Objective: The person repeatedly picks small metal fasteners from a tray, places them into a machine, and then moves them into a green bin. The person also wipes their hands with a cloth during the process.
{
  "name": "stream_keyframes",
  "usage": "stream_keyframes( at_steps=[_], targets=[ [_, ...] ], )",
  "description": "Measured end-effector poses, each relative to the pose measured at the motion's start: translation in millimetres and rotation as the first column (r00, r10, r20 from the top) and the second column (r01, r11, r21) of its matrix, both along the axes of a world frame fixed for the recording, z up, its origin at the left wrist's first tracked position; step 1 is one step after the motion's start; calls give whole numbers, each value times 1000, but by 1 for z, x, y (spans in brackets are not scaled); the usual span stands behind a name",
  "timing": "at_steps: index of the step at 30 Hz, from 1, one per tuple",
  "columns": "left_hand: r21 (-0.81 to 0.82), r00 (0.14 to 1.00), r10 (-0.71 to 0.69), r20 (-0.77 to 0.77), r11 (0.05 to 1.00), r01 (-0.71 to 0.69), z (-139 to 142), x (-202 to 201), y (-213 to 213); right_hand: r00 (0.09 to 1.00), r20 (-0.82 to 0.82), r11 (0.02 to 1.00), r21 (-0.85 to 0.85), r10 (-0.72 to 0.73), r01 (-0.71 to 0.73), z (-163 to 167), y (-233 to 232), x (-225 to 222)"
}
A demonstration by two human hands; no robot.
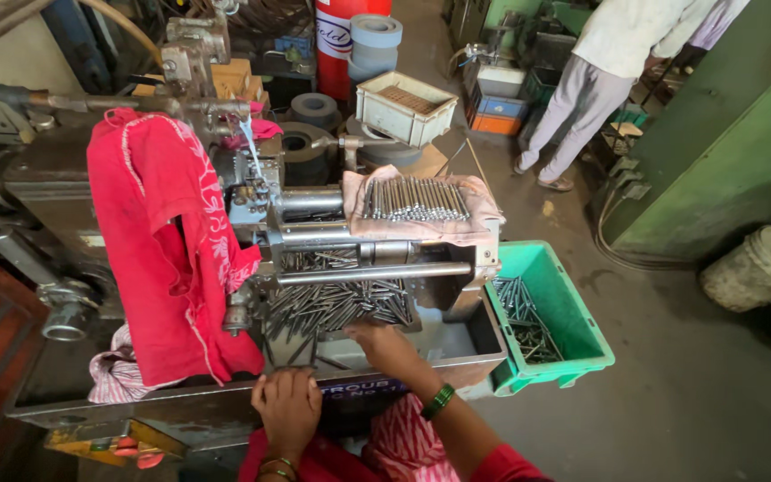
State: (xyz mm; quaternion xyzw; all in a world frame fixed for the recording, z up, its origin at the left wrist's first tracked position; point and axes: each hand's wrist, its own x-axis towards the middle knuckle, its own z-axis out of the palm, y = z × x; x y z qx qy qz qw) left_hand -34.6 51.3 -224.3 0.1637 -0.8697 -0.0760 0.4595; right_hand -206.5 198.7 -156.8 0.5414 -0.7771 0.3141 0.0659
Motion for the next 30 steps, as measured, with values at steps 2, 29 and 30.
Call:
stream_keyframes(
  at_steps=[2, 29, 30],
  targets=[
    [15, 1000, -8, 7, 1000, 8, 3, 1, 2, 977, 202, 997, 44, -69, 61, 2, 1, 1],
    [75, 995, -71, 76, 995, 65, 30, 17, 14, 914, 362, 981, 130, -182, 143, 22, 9, 13],
    [76, 995, -74, 72, 995, 68, 31, 17, 14, 913, 362, 979, 137, -189, 148, 22, 9, 13]
  ],
)
